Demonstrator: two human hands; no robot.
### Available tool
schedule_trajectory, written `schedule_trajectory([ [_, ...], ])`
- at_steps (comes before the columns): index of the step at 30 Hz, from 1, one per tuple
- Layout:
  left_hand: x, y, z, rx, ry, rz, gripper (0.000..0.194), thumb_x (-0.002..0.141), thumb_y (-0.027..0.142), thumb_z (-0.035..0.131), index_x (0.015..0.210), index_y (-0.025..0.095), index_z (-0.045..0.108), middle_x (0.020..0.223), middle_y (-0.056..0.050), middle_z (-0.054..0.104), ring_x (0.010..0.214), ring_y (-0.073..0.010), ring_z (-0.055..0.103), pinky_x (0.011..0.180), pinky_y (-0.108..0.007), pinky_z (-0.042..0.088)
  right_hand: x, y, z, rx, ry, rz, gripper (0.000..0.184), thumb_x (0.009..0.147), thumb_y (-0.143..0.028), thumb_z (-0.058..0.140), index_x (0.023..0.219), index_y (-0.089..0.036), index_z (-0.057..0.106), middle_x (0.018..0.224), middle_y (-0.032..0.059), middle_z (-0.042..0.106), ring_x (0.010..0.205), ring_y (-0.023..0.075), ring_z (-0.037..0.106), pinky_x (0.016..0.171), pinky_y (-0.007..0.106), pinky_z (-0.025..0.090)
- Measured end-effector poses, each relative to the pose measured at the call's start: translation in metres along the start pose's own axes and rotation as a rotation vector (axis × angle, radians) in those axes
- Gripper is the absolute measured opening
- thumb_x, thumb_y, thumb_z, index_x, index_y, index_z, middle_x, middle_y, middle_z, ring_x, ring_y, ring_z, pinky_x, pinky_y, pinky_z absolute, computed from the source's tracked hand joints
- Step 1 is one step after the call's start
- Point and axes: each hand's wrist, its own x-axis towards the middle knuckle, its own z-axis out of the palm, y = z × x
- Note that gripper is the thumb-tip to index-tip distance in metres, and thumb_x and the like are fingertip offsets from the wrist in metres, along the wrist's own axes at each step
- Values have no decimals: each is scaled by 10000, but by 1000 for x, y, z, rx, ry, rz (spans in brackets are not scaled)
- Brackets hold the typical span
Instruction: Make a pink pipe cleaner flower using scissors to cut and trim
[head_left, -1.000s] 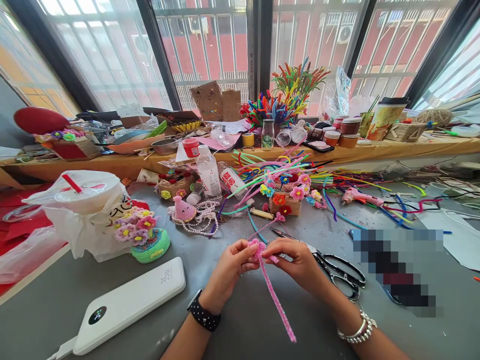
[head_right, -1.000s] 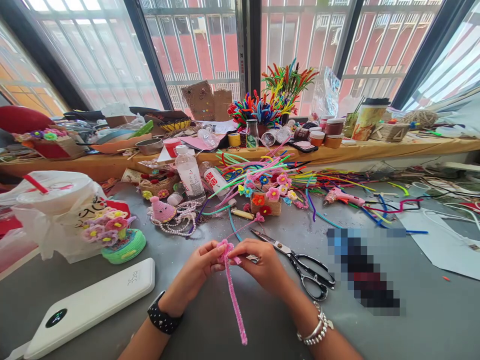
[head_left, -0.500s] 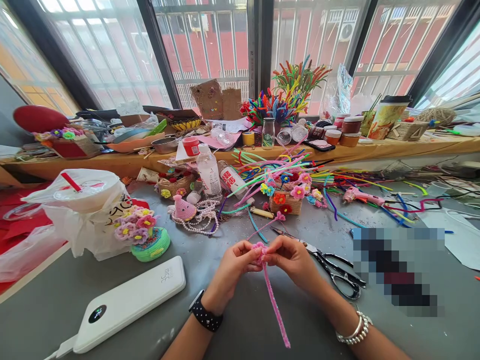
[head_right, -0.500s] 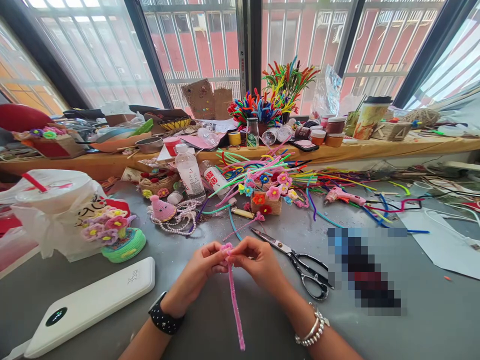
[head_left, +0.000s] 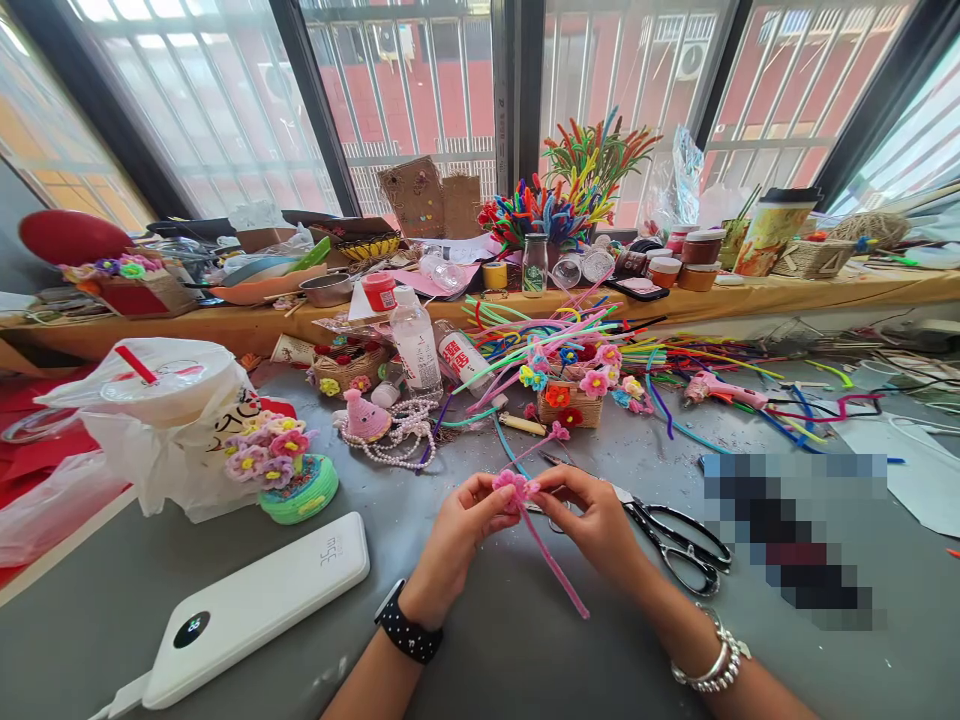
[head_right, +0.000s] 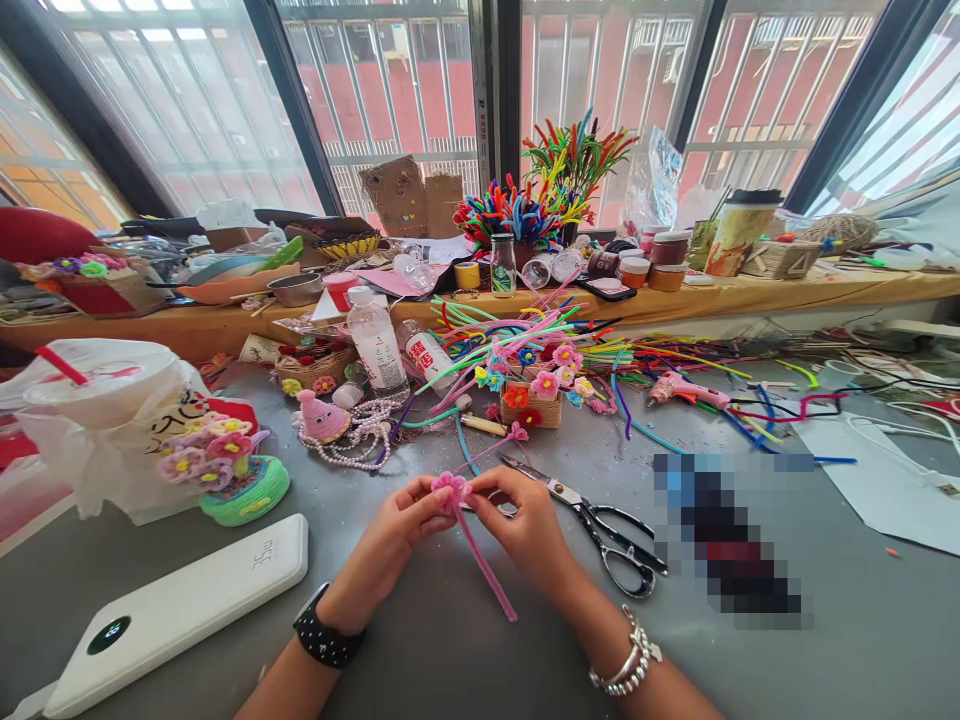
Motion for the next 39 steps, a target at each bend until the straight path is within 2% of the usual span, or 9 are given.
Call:
schedule_trajectory([
  [4, 1, 6, -3, 1, 173, 144, 183, 621, 258, 669, 740, 139, 598, 712, -8, 626, 644, -114, 567, 635, -235, 467, 9, 8, -20, -263, 16, 78, 190, 767, -335, 509, 820, -170, 588, 776, 36, 606, 644, 144, 548, 594, 251, 434],
  [8, 2, 9, -4, 57, 280, 225, 206, 591, 275, 681, 725, 144, 594, 666, 14, 615, 611, -108, 552, 595, -221, 452, 10, 14, -29, -660, -206, 150, 137, 698, -291, 572, 768, -176, 596, 800, 40, 578, 692, 162, 538, 625, 265, 406],
  [12, 2, 8, -5, 11, 256, 130, 192, 571, 279, 692, 630, 151, 562, 562, 49, 559, 526, -80, 519, 547, -200, 441, 4, 12, -19, -900, -345, 190, 104, 694, -192, 526, 774, -164, 586, 843, 69, 580, 763, 185, 548, 635, 259, 383],
  [17, 2, 6, -6, -102, 155, 52, 170, 605, 261, 674, 612, 150, 546, 580, 47, 553, 531, -72, 529, 624, -229, 468, -1, 8, -15, -1042, -408, 280, 138, 667, -161, 479, 731, -147, 601, 772, 101, 621, 678, 216, 580, 520, 260, 337],
  [20, 2, 6, -6, -129, 145, 42, 160, 611, 246, 674, 629, 146, 551, 601, 39, 563, 538, -70, 527, 655, -245, 475, -2, 7, -17, -1044, -401, 308, 133, 640, -156, 482, 677, -158, 610, 720, 92, 634, 655, 218, 586, 489, 253, 307],
  [23, 2, 5, -6, -135, 140, 48, 151, 625, 242, 666, 629, 147, 548, 599, 40, 564, 537, -67, 524, 645, -238, 473, -2, 6, -15, -1020, -325, 310, 140, 641, -142, 471, 665, -160, 607, 723, 86, 634, 654, 214, 582, 502, 257, 316],
  [26, 2, 4, -7, -115, 144, 49, 141, 632, 250, 661, 661, 151, 565, 621, 38, 583, 558, -74, 544, 622, -218, 462, 0, 9, -11, -927, -203, 277, 127, 658, -151, 475, 671, -163, 601, 723, 66, 625, 663, 199, 571, 547, 260, 347],
  [31, 2, 3, -8, -146, 110, 25, 116, 662, 242, 640, 693, 147, 581, 664, 22, 609, 580, -79, 561, 629, -217, 469, 5, 19, -7, -692, 34, 122, 135, 721, -178, 468, 738, -164, 602, 664, 23, 574, 626, 157, 544, 614, 253, 378],
  [39, 5, 1, -10, -235, 59, -33, 47, 708, 171, 595, 734, 133, 607, 674, 9, 609, 578, -74, 562, 645, -229, 510, 4, 22, -5, -417, 136, 24, 171, 743, -275, 531, 611, -167, 535, 561, -23, 480, 501, 108, 448, 483, 209, 335],
])
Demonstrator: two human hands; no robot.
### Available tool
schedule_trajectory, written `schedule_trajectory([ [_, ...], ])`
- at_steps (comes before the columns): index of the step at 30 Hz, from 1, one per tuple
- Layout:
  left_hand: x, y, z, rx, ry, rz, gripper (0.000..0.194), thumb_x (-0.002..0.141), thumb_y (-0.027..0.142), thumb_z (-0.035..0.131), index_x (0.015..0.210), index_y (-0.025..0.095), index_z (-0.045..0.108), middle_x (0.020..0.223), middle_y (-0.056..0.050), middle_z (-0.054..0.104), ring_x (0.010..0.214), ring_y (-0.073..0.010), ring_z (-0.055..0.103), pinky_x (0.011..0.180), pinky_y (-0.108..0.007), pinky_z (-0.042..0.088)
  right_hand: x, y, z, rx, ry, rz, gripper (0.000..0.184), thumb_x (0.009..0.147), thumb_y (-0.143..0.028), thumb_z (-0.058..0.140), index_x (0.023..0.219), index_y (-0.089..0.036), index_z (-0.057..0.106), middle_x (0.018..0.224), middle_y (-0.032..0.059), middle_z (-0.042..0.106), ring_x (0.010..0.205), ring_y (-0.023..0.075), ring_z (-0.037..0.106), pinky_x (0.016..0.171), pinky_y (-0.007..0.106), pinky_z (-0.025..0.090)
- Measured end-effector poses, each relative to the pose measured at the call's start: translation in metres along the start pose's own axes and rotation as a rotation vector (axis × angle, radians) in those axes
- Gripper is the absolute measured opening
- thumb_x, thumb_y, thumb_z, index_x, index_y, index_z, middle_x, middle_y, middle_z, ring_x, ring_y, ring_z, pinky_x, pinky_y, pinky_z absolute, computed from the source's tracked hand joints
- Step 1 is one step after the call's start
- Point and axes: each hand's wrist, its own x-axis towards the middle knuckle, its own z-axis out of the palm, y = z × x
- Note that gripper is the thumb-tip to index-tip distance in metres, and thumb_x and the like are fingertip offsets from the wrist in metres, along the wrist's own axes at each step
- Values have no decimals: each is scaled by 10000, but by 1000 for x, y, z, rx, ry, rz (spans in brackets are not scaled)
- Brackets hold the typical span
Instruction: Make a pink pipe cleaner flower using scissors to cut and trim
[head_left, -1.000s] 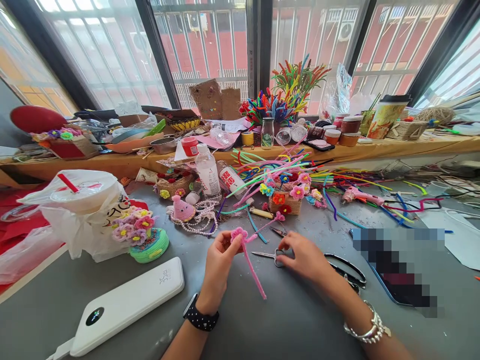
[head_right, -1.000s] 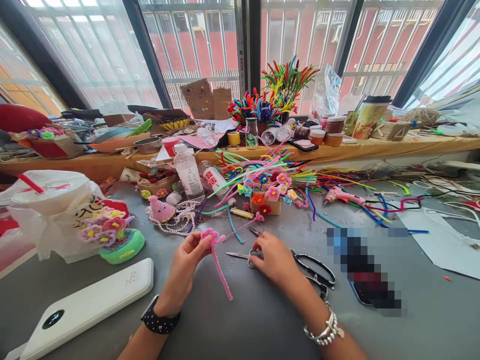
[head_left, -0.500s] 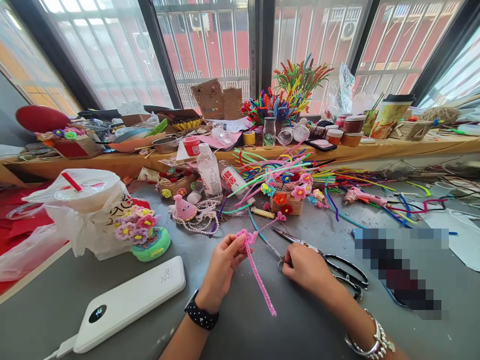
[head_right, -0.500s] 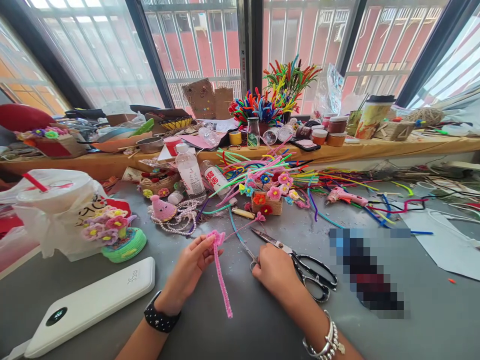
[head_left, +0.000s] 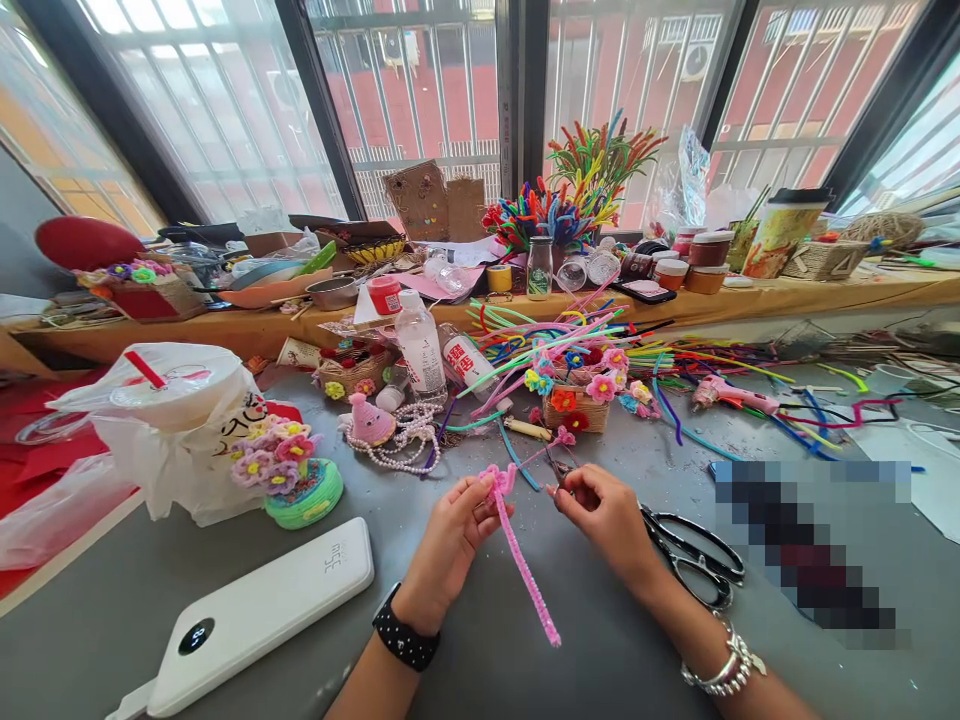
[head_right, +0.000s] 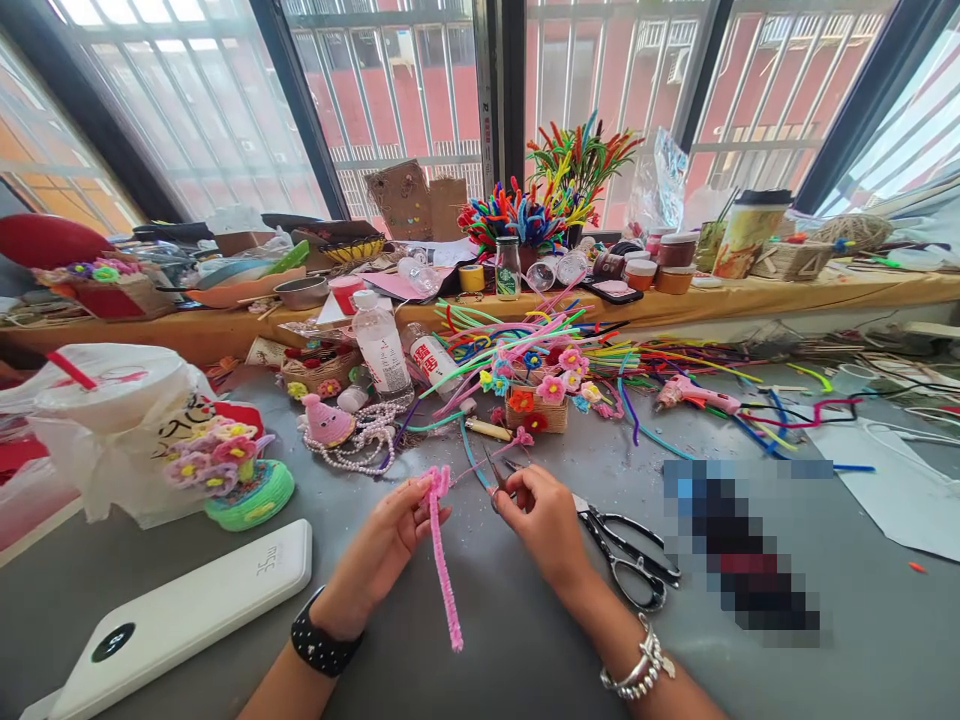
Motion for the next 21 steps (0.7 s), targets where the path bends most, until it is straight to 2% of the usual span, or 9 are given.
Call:
schedule_trajectory([
  [5, 1, 0, 1, -10, -3, -18, 50, 729, 154, 572, 721, 123, 610, 668, 6, 610, 555, -69, 561, 629, -229, 522, -2, -3, -1, -6, 32, -144, 212, 796, -275, 464, 632, -163, 540, 561, -21, 445, 504, 102, 436, 480, 199, 325],
  [8, -1, -1, 1, -24, -31, -48, 43, 722, 152, 580, 716, 122, 610, 668, 7, 613, 541, -67, 560, 626, -234, 525, -4, -4, -1, -119, 29, -238, 280, 821, -314, 437, 593, -168, 506, 566, -14, 443, 511, 106, 439, 491, 206, 319],
  [12, -3, -2, 1, -23, -89, -79, 29, 714, 149, 589, 708, 126, 607, 658, 16, 614, 528, -59, 560, 612, -216, 516, -6, -5, 1, -295, 9, -341, 329, 843, -414, 371, 663, -172, 501, 642, 13, 494, 564, 130, 481, 513, 227, 328],
  [21, -2, -2, 0, 8, -98, -101, 61, 719, 175, 584, 748, 132, 617, 671, 6, 629, 545, -73, 573, 596, -207, 508, -5, -7, 4, -414, -33, -391, 388, 841, -496, 291, 736, -178, 487, 699, 36, 530, 621, 161, 509, 537, 267, 358],
])
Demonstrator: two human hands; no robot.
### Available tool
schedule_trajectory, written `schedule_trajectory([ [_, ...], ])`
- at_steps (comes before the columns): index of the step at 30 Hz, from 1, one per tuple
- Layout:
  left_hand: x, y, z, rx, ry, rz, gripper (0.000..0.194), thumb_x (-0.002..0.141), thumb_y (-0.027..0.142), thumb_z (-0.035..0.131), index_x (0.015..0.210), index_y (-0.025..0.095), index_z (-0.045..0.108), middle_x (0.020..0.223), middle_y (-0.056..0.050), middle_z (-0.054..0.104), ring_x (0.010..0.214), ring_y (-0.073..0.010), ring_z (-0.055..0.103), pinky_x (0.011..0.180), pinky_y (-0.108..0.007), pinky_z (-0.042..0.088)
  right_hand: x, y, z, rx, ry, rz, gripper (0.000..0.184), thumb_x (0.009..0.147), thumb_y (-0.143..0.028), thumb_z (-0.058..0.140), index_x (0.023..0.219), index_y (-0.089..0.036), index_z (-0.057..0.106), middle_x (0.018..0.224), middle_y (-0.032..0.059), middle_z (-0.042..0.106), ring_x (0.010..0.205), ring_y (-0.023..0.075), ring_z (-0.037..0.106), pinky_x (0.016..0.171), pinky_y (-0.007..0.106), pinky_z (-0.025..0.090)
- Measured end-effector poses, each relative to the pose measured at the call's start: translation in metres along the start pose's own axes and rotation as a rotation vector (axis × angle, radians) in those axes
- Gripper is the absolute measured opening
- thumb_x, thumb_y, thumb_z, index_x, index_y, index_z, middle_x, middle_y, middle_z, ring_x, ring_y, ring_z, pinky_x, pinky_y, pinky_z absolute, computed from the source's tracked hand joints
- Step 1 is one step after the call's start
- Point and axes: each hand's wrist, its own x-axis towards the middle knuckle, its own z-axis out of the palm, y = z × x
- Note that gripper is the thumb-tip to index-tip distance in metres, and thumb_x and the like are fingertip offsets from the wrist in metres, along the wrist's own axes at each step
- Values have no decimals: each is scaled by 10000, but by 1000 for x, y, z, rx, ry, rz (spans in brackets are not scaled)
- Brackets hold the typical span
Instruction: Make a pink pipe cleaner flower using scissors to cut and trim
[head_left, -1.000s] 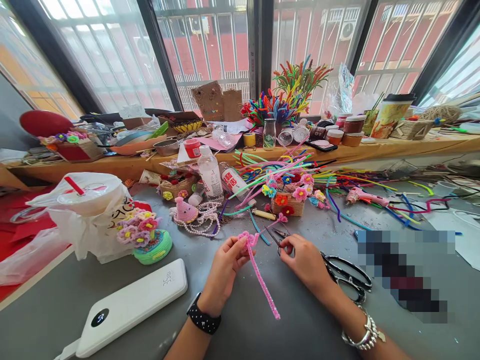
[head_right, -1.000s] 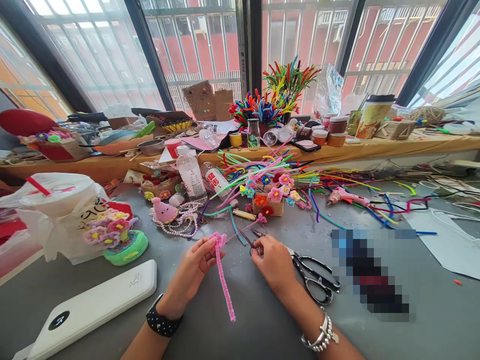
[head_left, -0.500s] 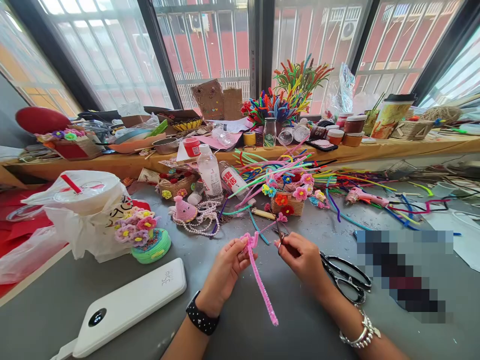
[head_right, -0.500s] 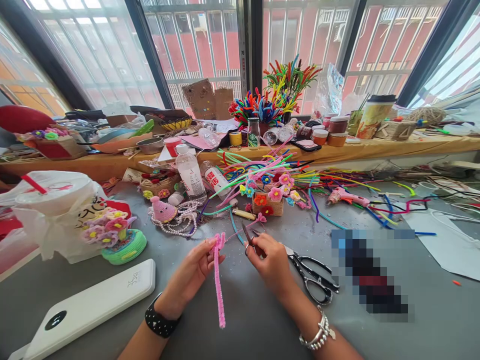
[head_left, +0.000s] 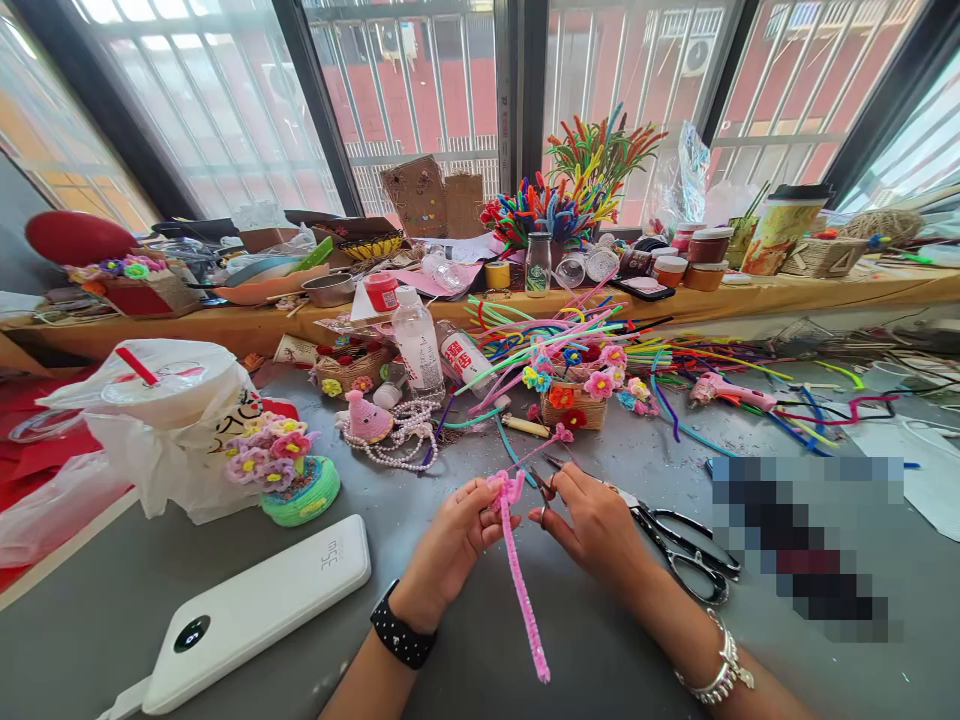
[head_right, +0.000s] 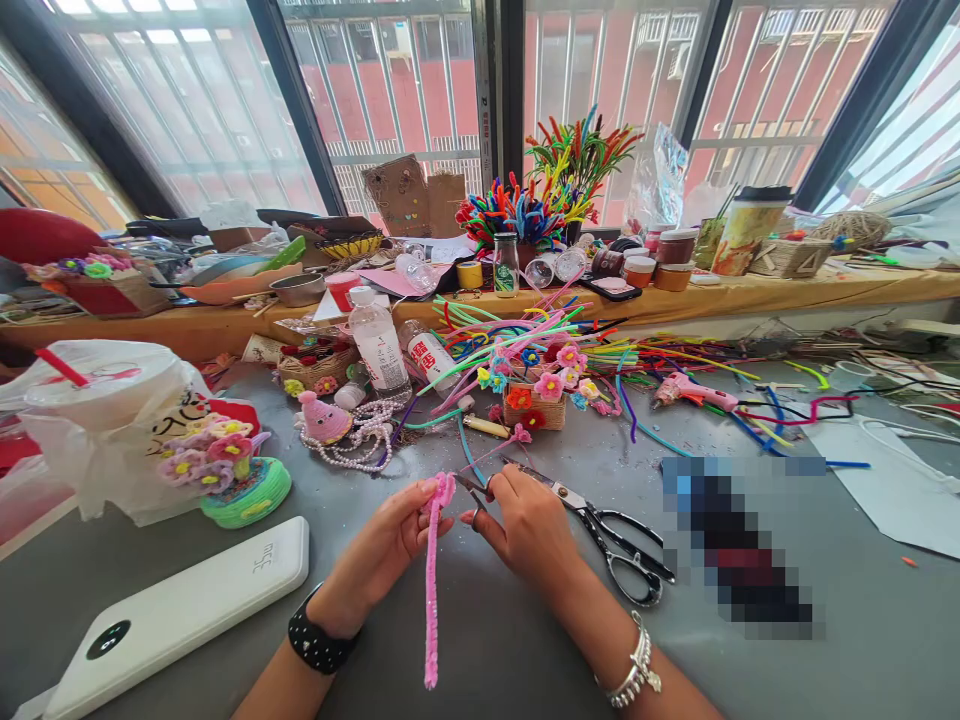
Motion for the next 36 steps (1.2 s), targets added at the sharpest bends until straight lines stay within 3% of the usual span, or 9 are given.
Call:
schedule_trajectory([
  [14, -3, 2, 4, -26, -40, -52, 75, 721, 172, 589, 764, 121, 623, 629, 24, 609, 498, -51, 559, 580, -196, 526, 0, 0, 1, -88, -22, -34, 388, 850, -481, 271, 743, -176, 485, 707, 51, 527, 629, 175, 509, 524, 284, 386],
  [31, -4, 3, 7, 2, 0, -74, 40, 692, 171, 611, 687, 131, 608, 606, 24, 606, 479, -66, 557, 579, -216, 520, 1, -1, 0, -86, -6, -32, 384, 851, -471, 284, 740, -172, 498, 691, 44, 521, 618, 168, 505, 521, 267, 357],
  [36, -3, 2, 5, 11, -31, -45, 52, 708, 173, 596, 685, 128, 605, 616, 20, 594, 502, -63, 553, 586, -210, 519, 1, -1, -1, -88, -19, -16, 341, 828, -459, 367, 713, -175, 517, 689, 39, 509, 638, 171, 488, 536, 268, 358],
])
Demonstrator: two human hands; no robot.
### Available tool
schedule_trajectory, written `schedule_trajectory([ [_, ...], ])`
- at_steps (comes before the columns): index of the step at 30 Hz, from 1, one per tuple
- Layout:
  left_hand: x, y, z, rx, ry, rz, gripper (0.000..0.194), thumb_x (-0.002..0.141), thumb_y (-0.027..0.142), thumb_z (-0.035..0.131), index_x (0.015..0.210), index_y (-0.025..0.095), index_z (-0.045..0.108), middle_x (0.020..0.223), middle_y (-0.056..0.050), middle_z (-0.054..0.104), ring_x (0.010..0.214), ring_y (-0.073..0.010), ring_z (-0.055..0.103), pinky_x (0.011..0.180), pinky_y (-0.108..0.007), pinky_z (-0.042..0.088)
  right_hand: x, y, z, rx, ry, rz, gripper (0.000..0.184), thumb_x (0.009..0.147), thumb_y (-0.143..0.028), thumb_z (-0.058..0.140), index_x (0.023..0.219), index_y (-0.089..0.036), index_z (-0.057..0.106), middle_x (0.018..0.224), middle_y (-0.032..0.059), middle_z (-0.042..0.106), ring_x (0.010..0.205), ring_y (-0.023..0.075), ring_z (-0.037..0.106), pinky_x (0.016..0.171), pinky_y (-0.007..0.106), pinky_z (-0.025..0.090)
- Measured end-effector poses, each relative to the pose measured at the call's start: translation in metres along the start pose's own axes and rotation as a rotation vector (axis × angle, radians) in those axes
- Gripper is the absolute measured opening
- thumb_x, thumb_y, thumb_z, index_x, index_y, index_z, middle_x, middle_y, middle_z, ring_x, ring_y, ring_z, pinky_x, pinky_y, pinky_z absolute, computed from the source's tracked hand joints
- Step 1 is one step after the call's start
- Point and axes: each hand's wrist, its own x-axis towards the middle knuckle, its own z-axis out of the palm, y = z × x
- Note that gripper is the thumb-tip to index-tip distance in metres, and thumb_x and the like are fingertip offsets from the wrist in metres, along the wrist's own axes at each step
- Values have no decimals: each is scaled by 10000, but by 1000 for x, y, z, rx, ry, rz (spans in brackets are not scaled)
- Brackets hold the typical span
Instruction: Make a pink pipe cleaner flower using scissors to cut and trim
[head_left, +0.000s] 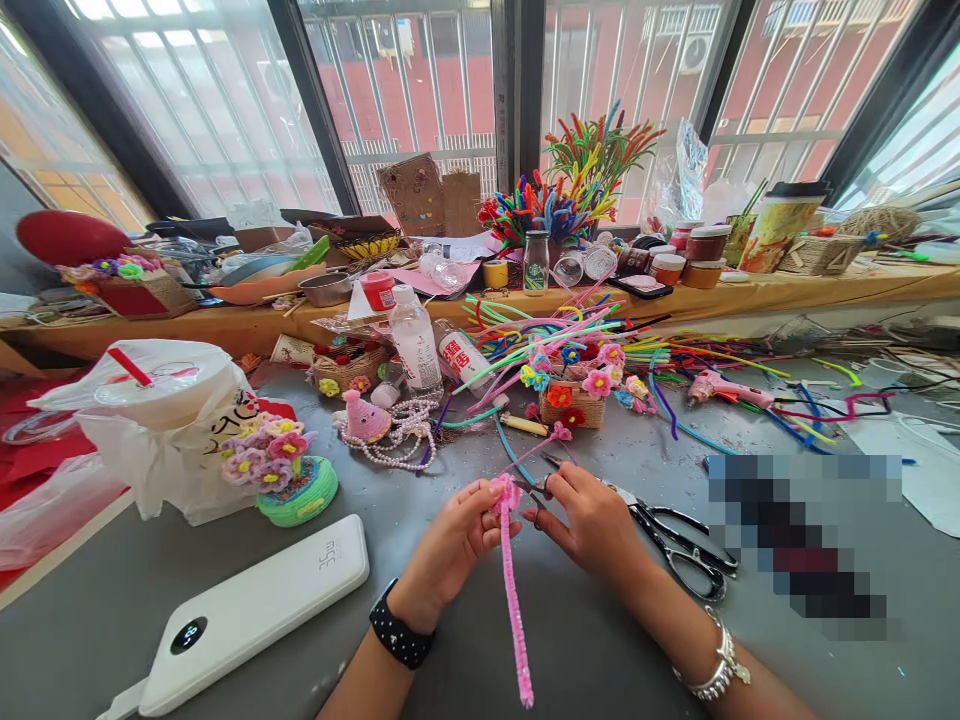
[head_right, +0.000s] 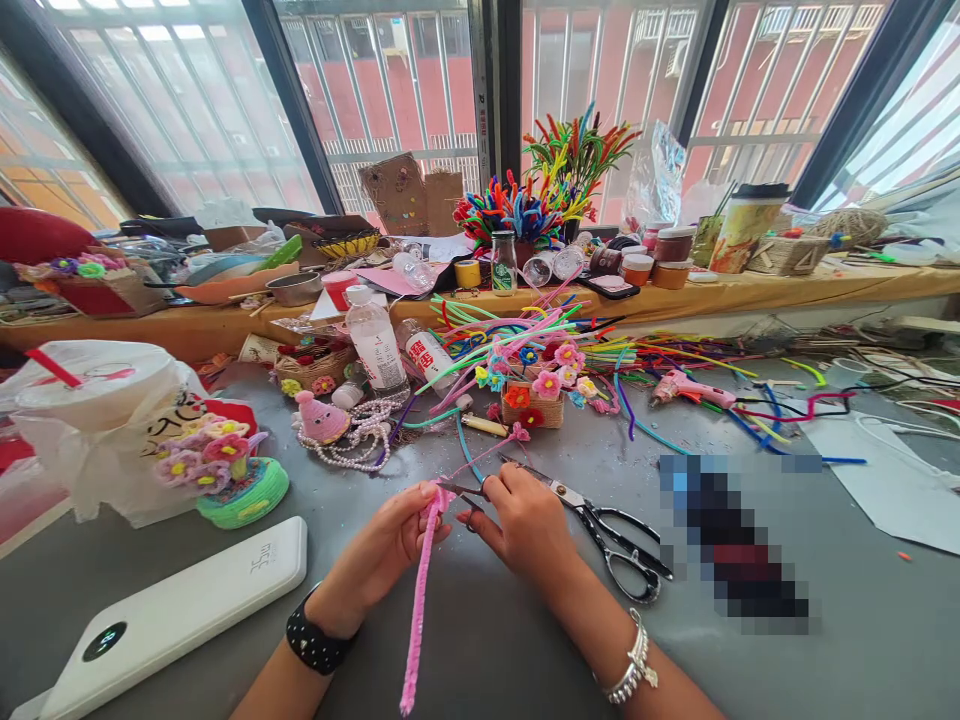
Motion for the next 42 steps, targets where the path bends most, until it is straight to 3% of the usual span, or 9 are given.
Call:
schedule_trajectory([
  [6, 1, -1, -1, 20, -9, 20, 63, 720, 180, 588, 700, 123, 608, 614, 22, 580, 511, -61, 551, 578, -200, 513, -1, 1, -3, 63, 63, 21, 258, 773, -403, 505, 656, -180, 561, 731, 55, 508, 725, 188, 458, 639, 301, 389],
  [13, 2, -2, -2, 1, 13, 18, 50, 707, 173, 598, 701, 124, 607, 597, 16, 584, 505, -67, 552, 576, -202, 509, -1, 3, -2, 140, 194, -48, 187, 771, -326, 537, 652, -189, 583, 970, 66, 563, 955, 225, 447, 795, 361, 358],
  [27, 3, -1, -1, -18, 72, 39, 43, 707, 152, 587, 739, 135, 611, 649, 6, 614, 527, -81, 563, 616, -232, 512, 0, 1, -1, 178, 220, -79, 184, 818, -227, 486, 667, -192, 585, 808, 2, 663, 840, 171, 561, 812, 367, 294],
  [32, 3, 0, -2, -17, 136, 81, 40, 692, 176, 605, 706, 138, 603, 652, 12, 617, 525, -81, 562, 613, -227, 497, 1, 7, 0, 129, 165, 18, 155, 780, -256, 537, 651, -190, 592, 799, 29, 643, 828, 187, 551, 758, 350, 358],
  [36, 2, 0, -1, 37, 156, 168, 98, 656, 216, 649, 676, 146, 583, 639, 21, 619, 558, -91, 570, 592, -215, 475, 1, 17, -1, 129, -3, 122, 86, 671, -261, 648, 649, -193, 600, 804, 41, 600, 764, 189, 557, 640, 295, 436],
  [39, 1, 0, 1, 87, 174, 216, 137, 636, 236, 668, 647, 145, 566, 669, 10, 635, 605, -106, 581, 610, -227, 471, 2, 20, -5, 238, -119, 188, 77, 708, -242, 600, 651, -191, 601, 715, 13, 575, 618, 148, 556, 558, 258, 441],
  [42, 0, -1, 3, 152, 164, 221, 146, 636, 249, 667, 631, 140, 569, 657, 1, 639, 624, -120, 585, 637, -251, 476, 5, 15, -12, 507, -109, 236, 92, 754, -256, 555, 731, -187, 611, 687, 4, 583, 596, 132, 550, 565, 245, 441],
])
